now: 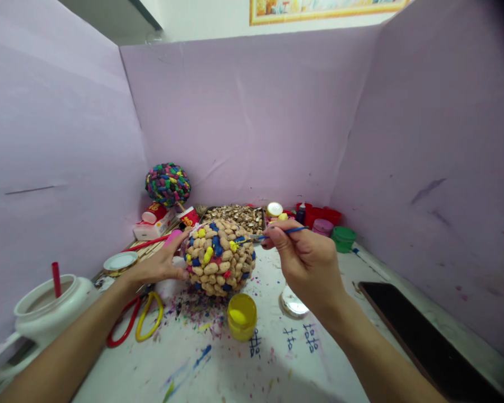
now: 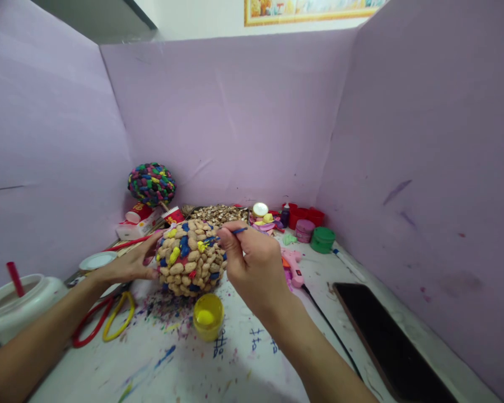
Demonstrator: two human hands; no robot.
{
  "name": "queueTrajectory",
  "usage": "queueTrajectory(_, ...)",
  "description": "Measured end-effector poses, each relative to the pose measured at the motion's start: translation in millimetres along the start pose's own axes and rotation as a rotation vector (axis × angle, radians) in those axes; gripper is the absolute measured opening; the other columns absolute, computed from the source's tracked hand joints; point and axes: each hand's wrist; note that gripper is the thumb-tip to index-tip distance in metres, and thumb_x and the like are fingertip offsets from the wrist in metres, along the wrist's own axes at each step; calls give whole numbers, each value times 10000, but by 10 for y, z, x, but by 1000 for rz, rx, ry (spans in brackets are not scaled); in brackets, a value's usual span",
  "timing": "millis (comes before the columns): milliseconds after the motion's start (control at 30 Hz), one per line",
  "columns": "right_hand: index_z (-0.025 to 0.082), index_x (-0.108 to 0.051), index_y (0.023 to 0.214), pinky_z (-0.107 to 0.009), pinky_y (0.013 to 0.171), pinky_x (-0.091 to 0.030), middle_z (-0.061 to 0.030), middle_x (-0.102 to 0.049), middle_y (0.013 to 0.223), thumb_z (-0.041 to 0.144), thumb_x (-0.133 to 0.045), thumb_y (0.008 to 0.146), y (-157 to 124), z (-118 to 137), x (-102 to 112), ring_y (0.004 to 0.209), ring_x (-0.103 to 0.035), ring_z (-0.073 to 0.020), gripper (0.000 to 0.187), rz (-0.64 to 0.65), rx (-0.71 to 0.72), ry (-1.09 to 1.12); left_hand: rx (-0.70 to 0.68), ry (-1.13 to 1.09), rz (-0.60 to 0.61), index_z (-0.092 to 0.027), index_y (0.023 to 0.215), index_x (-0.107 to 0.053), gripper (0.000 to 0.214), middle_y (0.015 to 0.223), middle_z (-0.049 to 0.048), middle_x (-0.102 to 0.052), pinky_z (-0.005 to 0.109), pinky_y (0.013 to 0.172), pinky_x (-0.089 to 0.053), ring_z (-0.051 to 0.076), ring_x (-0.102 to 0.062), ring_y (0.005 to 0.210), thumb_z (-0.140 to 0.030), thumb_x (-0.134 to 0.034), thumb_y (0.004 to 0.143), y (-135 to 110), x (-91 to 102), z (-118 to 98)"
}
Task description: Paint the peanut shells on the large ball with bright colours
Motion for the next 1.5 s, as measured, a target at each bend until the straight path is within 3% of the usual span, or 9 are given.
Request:
queueTrajectory(333,176,-621,718,-243,525,-476,-27,-690,643,224,-501,888,11,22,5,562,-639,-138,214,12,6,-15,-8,25,-5,-279,1484,-129,1112,1518,131,-251,556,1089,-251,390,-253,1366,-611,-733,611,-11,5,37)
queueTrajectory(533,173,-623,712,-239,490,-456,-26,-687,629,221,-502,880,13,33,19,519,-619,-129,213,19,5,-17,-24,12,-6,-278,1487,-123,1090,1503,135,-283,546,1064,-307,388,-292,1348,-602,-719,634,-8,3,27)
queueTrajectory(1067,172,-626,749,-256,515,-500,-38,-697,702,267,-504,901,-5,30,34,560,-632,-129,217,-88,-88,55,-29,41,3,-298,1490,-86,1092,1515,134,-259,542,1032,-351,396,-298,1341,-560,-730,648,-13,17,55)
queueTrajectory(1500,169,-622,756,-251,531,-488,-32,-680,650,225,-468,903,-11,19,-16,568,-638,-141,220,-13,-20,2,-40,31,10,-287,1489,-110,1098,1529,124,-236,533,1070,-307,388,-286,1352,-599,-723,633,-1,14,-42)
Point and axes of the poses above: each hand's wrist, its own y-axis towards the middle knuckle, its own x-axis out of the back of the hand, z = x × y
